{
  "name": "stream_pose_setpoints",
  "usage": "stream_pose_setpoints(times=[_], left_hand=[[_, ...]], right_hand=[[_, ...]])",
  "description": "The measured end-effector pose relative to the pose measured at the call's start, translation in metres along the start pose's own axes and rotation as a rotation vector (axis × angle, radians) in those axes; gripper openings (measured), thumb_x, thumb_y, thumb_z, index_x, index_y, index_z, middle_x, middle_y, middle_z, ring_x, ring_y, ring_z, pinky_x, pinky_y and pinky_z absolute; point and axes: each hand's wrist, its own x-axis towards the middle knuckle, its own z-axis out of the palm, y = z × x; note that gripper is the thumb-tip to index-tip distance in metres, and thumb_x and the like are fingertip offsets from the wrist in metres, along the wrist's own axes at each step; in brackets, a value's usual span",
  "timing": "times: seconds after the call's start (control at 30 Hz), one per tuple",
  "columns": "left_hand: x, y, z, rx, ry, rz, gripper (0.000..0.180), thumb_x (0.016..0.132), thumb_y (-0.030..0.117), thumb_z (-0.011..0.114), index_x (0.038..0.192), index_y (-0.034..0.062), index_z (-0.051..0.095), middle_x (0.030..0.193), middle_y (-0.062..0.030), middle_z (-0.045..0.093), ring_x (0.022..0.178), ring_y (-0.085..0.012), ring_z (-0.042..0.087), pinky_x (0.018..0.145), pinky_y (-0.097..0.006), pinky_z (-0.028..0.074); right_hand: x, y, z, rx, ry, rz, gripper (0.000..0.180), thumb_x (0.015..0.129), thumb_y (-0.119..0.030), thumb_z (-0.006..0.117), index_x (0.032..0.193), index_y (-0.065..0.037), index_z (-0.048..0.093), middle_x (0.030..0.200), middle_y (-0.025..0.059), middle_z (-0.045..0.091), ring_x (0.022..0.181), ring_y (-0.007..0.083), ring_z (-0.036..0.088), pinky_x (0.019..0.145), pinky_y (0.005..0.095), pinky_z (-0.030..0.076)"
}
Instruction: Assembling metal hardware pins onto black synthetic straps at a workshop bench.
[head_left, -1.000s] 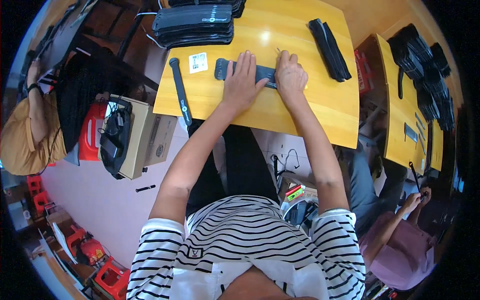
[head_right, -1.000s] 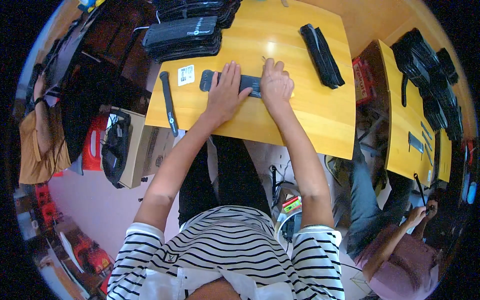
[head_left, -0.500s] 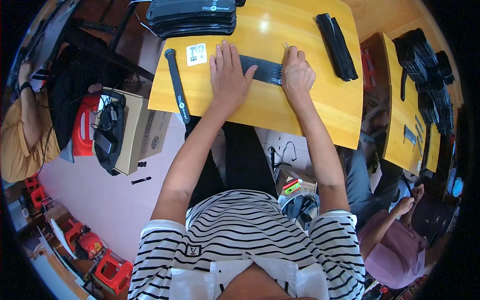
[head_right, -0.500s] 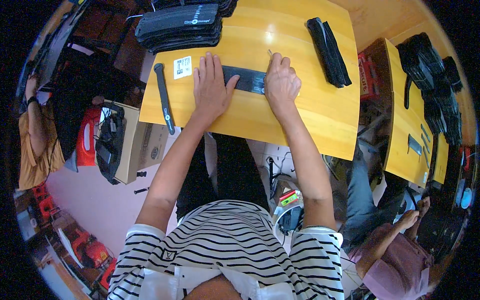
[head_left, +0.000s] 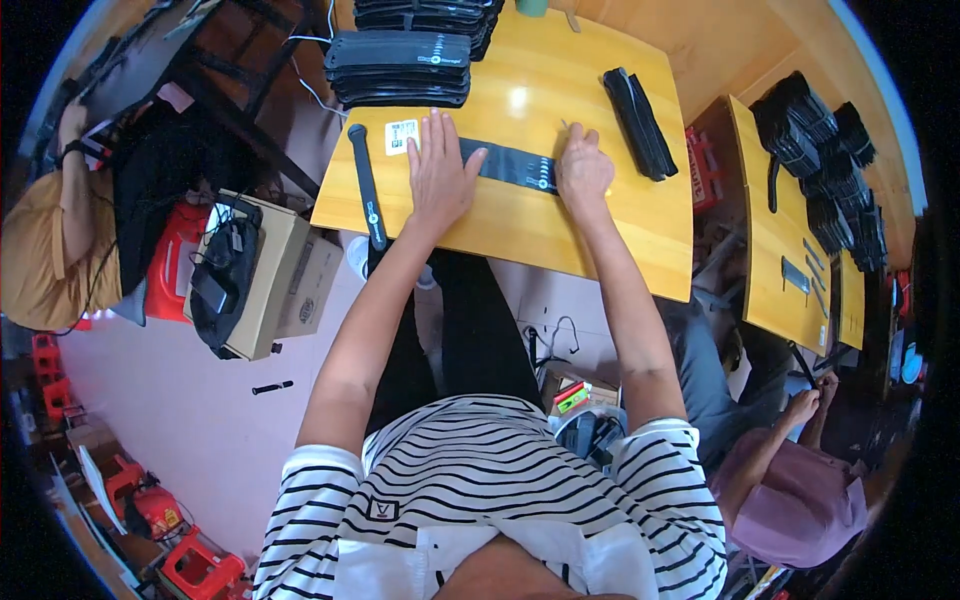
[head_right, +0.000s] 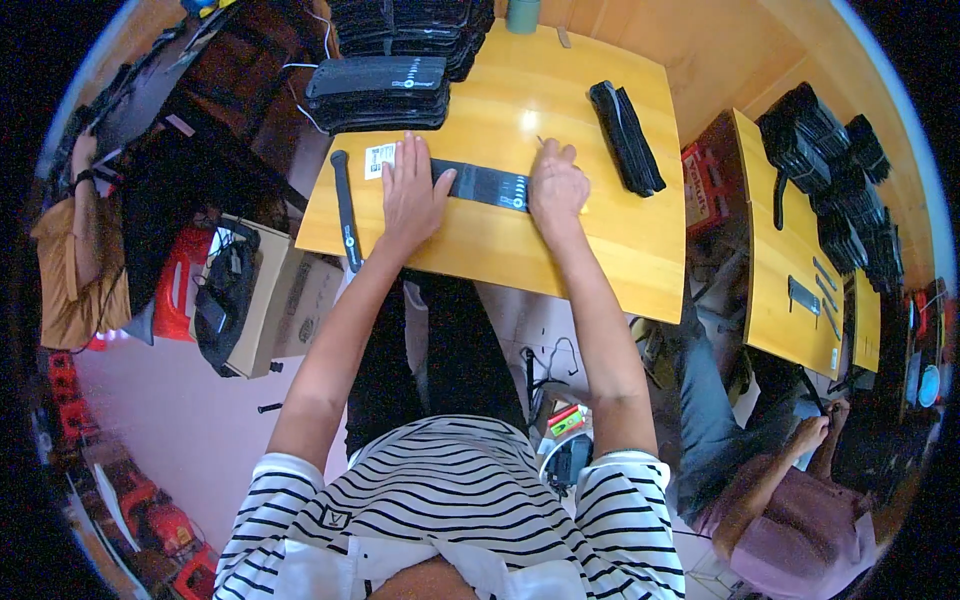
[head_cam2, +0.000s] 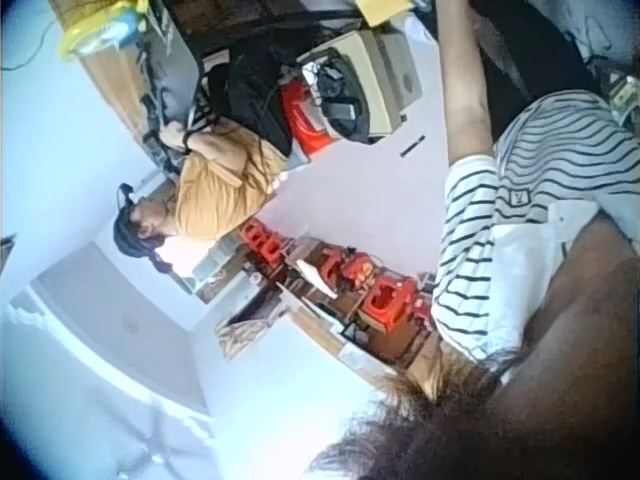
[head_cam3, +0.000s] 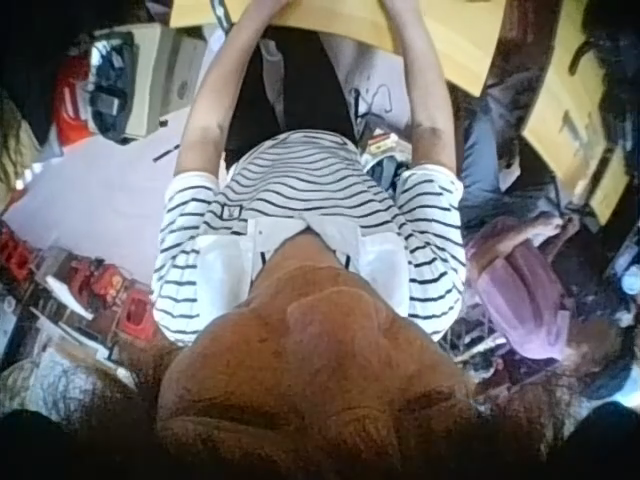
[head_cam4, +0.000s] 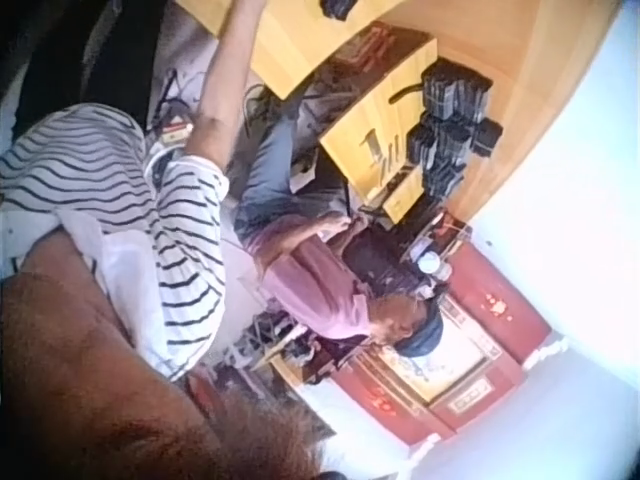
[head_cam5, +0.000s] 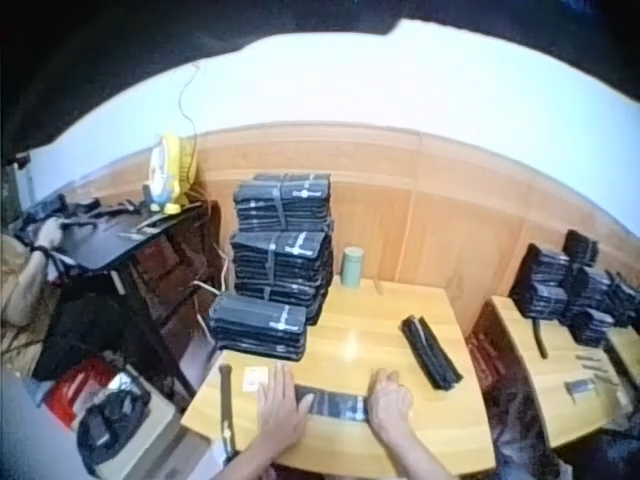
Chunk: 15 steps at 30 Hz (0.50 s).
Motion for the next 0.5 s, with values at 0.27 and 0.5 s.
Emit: stream_pose_setpoints(times=[0.27, 0.5], left_hand=[[-0.005, -0.007, 0.001, 0.093, -0.12, -0.009, 0.067, 0.088, 0.04, 0.044, 0.133, -0.0046, 0.024, 0.141, -0.0194, 0.021, 0.132, -0.0297, 0.019, 0.105, -0.049, 0.013], [-0.01, -0.006, 0.002, 0.114, -0.098, -0.01, 0.066, 0.088, 0.041, 0.043, 0.133, -0.0042, 0.024, 0.141, -0.0194, 0.021, 0.132, -0.0295, 0.02, 0.104, -0.05, 0.015]], right_hand=[[-0.001, -0.063, 0.018, 0.071, 0.041, -0.116, 0.01, 0.081, -0.013, 0.047, 0.09, -0.008, 0.05, 0.082, 0.0131, 0.055, 0.064, 0.0273, 0.063, 0.051, 0.0373, 0.051], [-0.016, 0.007, 0.01, -0.101, -0.01, 0.034, 0.009, 0.082, -0.011, 0.047, 0.09, -0.009, 0.05, 0.083, 0.0119, 0.054, 0.066, 0.0271, 0.063, 0.052, 0.0373, 0.052]])
